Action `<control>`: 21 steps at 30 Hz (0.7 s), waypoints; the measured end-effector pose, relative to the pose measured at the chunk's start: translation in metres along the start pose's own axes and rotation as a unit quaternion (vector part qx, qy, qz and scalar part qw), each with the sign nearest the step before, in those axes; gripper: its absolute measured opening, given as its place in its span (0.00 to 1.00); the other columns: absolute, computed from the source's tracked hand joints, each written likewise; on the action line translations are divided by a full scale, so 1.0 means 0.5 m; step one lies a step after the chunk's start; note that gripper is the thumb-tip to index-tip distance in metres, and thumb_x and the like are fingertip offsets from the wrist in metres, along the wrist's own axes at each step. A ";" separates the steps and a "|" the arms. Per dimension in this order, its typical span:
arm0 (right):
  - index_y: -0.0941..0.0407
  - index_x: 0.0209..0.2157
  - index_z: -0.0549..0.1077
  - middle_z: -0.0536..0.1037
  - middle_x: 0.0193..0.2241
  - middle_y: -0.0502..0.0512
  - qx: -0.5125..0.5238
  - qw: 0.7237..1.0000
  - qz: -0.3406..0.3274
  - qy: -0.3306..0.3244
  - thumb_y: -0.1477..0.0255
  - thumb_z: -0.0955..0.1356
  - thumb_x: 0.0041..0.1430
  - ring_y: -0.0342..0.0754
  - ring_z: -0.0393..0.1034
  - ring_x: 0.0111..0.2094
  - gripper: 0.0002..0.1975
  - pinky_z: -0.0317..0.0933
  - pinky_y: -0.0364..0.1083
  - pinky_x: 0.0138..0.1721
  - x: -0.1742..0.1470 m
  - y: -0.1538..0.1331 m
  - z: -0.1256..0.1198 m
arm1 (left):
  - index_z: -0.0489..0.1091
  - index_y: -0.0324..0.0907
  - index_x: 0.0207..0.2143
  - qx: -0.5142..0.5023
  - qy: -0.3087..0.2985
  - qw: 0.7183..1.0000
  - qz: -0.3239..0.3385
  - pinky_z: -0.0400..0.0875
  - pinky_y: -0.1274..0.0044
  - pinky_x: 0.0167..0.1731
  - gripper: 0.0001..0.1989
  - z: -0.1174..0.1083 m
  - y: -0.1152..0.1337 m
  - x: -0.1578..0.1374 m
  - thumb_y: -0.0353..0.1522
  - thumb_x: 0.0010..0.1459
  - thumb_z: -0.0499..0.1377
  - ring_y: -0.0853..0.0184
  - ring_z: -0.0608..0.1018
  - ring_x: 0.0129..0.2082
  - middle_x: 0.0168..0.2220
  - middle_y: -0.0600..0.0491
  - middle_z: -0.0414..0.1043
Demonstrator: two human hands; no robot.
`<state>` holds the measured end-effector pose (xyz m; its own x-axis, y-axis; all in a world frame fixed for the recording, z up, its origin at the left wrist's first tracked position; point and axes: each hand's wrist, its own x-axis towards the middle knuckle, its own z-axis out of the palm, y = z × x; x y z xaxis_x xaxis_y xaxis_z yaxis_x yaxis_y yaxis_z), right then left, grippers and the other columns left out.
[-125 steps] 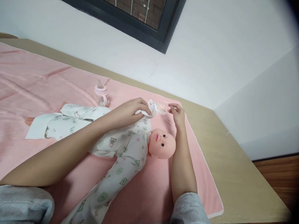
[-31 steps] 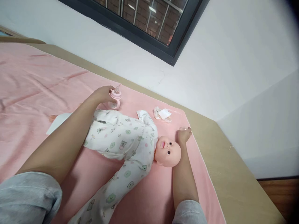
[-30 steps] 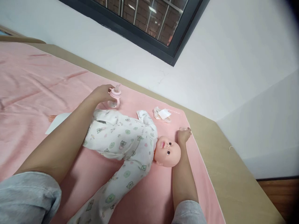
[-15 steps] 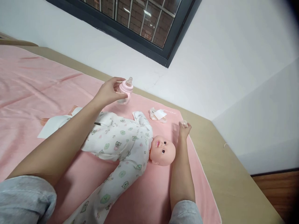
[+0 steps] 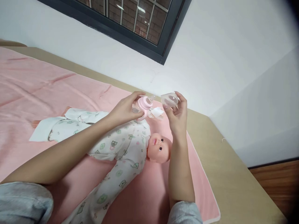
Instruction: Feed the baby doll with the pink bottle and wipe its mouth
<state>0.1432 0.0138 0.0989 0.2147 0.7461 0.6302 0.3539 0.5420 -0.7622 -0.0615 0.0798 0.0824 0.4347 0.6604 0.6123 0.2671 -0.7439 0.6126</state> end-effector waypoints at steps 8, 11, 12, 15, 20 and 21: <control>0.44 0.61 0.61 0.64 0.61 0.55 -0.063 0.996 -0.018 -0.066 0.59 0.69 0.59 0.53 0.62 0.61 0.29 0.62 0.59 0.61 -0.034 -0.030 0.037 | 0.61 0.44 0.59 0.019 -0.017 0.999 0.038 0.68 0.70 0.55 0.31 0.025 0.011 -0.009 0.33 0.52 0.62 0.59 0.73 0.55 0.58 0.51 0.68; 0.45 0.60 0.62 0.65 0.60 0.55 -0.082 0.992 -0.020 -0.091 0.60 0.68 0.60 0.53 0.61 0.61 0.28 0.62 0.60 0.61 -0.038 -0.032 0.042 | 0.61 0.44 0.59 0.018 -0.011 0.999 0.046 0.67 0.70 0.56 0.30 0.027 0.017 -0.012 0.33 0.53 0.62 0.60 0.73 0.55 0.58 0.52 0.68; 0.45 0.61 0.61 0.65 0.60 0.56 -0.080 0.992 -0.019 -0.095 0.60 0.68 0.60 0.53 0.60 0.62 0.28 0.62 0.61 0.61 -0.040 -0.032 0.044 | 0.61 0.45 0.59 0.013 -0.009 0.999 0.049 0.67 0.71 0.55 0.30 0.026 0.019 -0.013 0.33 0.54 0.62 0.60 0.73 0.55 0.57 0.52 0.68; 0.43 0.64 0.56 0.62 0.62 0.54 -0.051 0.993 -0.009 -0.104 0.59 0.69 0.59 0.54 0.57 0.64 0.34 0.62 0.62 0.61 -0.044 -0.033 0.054 | 0.60 0.45 0.59 -0.004 -0.006 0.999 0.050 0.68 0.71 0.55 0.30 0.024 0.028 -0.017 0.33 0.54 0.62 0.60 0.73 0.55 0.58 0.52 0.68; 0.39 0.67 0.46 0.54 0.66 0.53 -0.014 0.996 0.008 -0.085 0.59 0.71 0.55 0.56 0.52 0.67 0.44 0.62 0.64 0.60 -0.052 -0.037 0.070 | 0.60 0.45 0.59 -0.020 0.016 0.999 0.048 0.70 0.69 0.53 0.29 0.026 0.043 -0.022 0.32 0.54 0.61 0.59 0.73 0.55 0.58 0.50 0.67; 0.39 0.67 0.45 0.53 0.67 0.53 -0.013 0.997 0.008 -0.078 0.59 0.72 0.54 0.57 0.52 0.68 0.45 0.61 0.65 0.60 -0.052 -0.038 0.071 | 0.60 0.45 0.59 -0.021 0.021 0.998 0.047 0.70 0.69 0.53 0.29 0.028 0.045 -0.023 0.32 0.54 0.61 0.59 0.74 0.54 0.58 0.50 0.67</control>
<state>0.0983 -0.0021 0.0915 0.0767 0.8068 0.5858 0.3748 0.5211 -0.7668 -0.0486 0.0538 0.0823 0.4187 0.5922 0.6885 0.1908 -0.7986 0.5708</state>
